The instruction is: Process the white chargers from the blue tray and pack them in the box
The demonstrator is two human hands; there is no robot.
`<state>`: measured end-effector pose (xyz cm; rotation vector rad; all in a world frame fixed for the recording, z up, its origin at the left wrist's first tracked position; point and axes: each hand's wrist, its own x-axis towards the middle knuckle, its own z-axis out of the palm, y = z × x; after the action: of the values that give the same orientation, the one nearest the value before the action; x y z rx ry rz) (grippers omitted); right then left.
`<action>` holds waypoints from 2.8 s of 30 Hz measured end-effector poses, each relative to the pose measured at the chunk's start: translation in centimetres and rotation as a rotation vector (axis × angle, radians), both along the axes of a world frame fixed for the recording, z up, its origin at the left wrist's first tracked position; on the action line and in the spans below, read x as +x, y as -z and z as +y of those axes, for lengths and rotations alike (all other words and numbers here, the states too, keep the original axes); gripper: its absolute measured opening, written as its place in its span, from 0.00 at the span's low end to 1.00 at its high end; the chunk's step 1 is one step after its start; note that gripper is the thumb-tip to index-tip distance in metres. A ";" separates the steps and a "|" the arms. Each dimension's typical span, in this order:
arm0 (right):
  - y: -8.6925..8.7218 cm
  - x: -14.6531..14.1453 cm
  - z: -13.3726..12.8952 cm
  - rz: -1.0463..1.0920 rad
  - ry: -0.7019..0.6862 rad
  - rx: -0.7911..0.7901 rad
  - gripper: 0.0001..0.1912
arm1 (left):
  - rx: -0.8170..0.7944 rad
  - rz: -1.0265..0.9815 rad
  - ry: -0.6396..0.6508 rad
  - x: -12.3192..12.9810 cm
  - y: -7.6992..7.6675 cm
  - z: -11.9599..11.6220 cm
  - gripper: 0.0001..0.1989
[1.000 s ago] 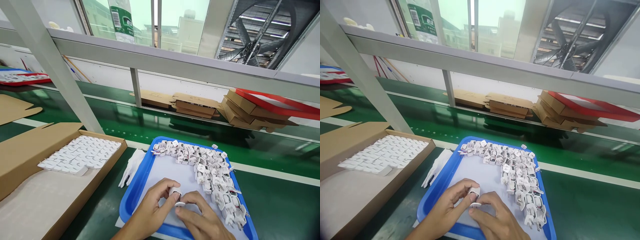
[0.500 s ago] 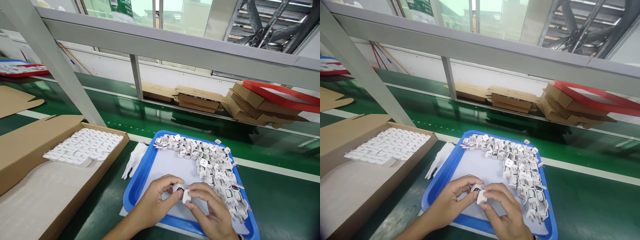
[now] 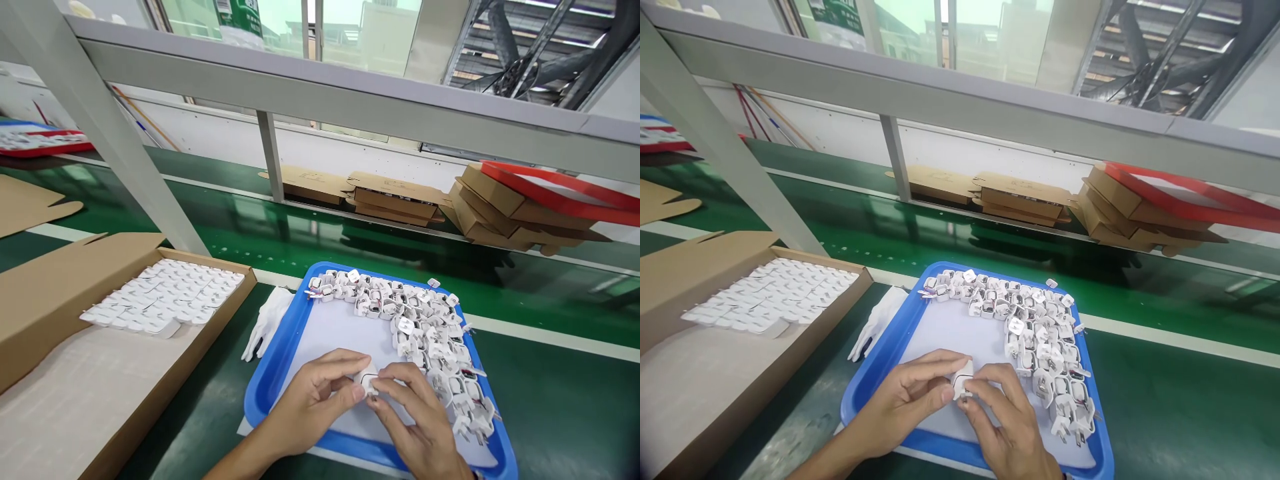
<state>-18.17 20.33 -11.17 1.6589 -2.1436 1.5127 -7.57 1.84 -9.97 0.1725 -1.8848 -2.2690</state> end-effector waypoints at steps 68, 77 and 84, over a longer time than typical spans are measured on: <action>0.2 -0.8 -1.0 -0.986 0.085 0.092 0.24 | -0.769 0.249 -0.303 0.2 2.2 2.4 0.24; 0.0 -1.0 -1.2 -1.033 0.116 0.044 0.22 | -0.189 0.023 -0.171 0.2 1.4 2.0 0.18; -0.2 -0.6 -1.3 -0.925 0.028 -0.002 0.13 | 0.042 -0.050 -0.150 -0.1 0.9 1.2 0.12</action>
<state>-18.76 19.04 -10.93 0.9753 -2.4538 2.6177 -7.65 3.02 -10.86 0.3671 -1.7832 -2.2243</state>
